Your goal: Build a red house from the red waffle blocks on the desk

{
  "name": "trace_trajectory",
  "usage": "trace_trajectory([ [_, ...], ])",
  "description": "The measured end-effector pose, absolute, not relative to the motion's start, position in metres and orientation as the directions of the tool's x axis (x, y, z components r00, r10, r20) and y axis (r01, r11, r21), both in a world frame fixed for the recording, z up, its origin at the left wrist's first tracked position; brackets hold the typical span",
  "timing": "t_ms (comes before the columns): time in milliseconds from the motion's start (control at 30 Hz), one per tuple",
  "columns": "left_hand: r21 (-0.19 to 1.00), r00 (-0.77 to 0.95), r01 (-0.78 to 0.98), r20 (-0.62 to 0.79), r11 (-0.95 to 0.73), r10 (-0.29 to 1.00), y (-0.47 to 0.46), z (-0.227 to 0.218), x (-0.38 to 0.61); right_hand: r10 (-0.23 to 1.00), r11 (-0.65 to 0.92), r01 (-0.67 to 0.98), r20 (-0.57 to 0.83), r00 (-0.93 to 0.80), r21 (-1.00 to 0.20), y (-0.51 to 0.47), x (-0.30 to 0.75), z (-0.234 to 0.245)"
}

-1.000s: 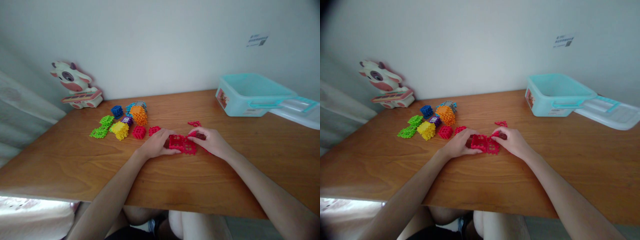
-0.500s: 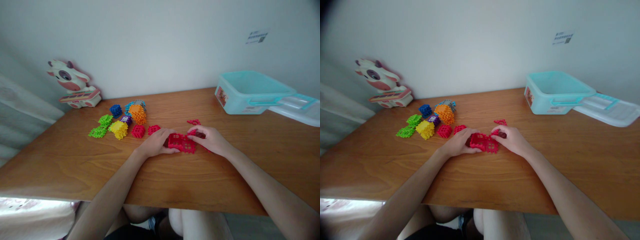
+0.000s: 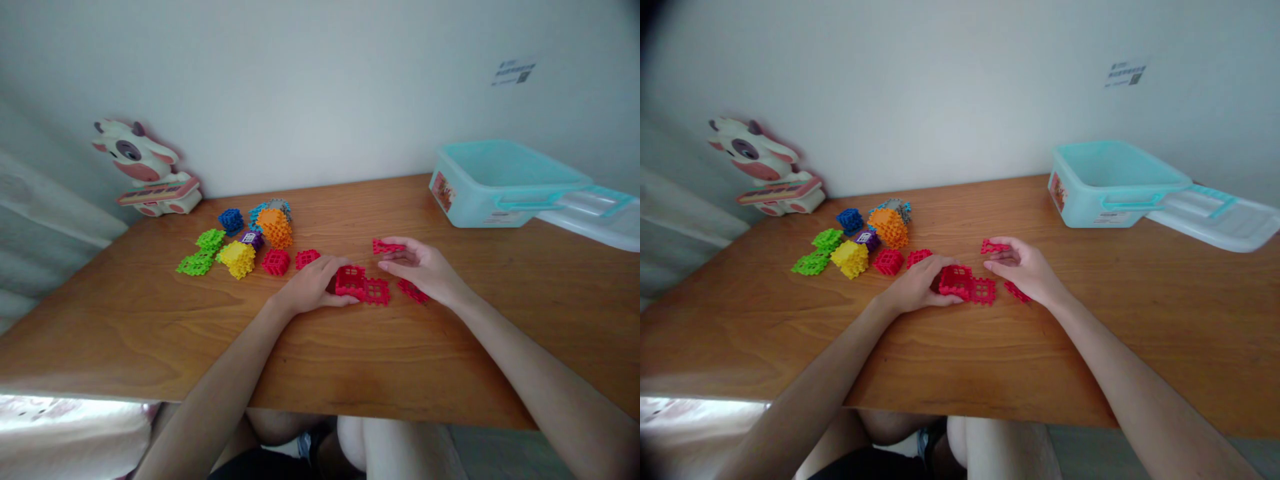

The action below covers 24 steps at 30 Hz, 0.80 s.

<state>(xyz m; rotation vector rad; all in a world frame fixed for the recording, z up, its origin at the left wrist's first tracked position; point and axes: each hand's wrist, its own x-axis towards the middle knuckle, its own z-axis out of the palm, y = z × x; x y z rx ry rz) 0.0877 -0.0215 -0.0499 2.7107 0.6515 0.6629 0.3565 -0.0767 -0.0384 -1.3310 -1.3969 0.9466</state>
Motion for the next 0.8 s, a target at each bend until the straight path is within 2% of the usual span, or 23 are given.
trace_trajectory([
  [233,0.368,0.794,0.350,0.372,-0.861,0.481,-0.0210,-0.0499,0.0875,0.945,0.242,0.493,0.318,0.076,-0.836,-0.0794,0.3551,-0.0370],
  [367,0.366,0.792,0.354,0.372,-0.860,0.484,-0.0219,-0.0491,0.0875,0.952,0.230,0.546,0.302,0.045,-0.805,-0.0808,0.3564,-0.0347],
  [533,0.366,0.790,0.360,0.369,-0.858,0.489,-0.0233,-0.0461,0.0886,0.939,0.293,0.587,0.342,-0.029,-0.755,-0.0824,0.3564,-0.0327],
  [700,0.379,0.791,0.360,0.360,-0.853,0.494,-0.0221,-0.0470,0.0889,0.953,0.250,0.549,0.302,0.006,-0.798,-0.0817,0.3586,-0.0391],
  [800,0.376,0.792,0.355,0.367,-0.856,0.489,-0.0214,-0.0485,0.0884,0.951,0.247,0.569,0.308,0.013,-0.785,-0.0808,0.3598,-0.0416],
])
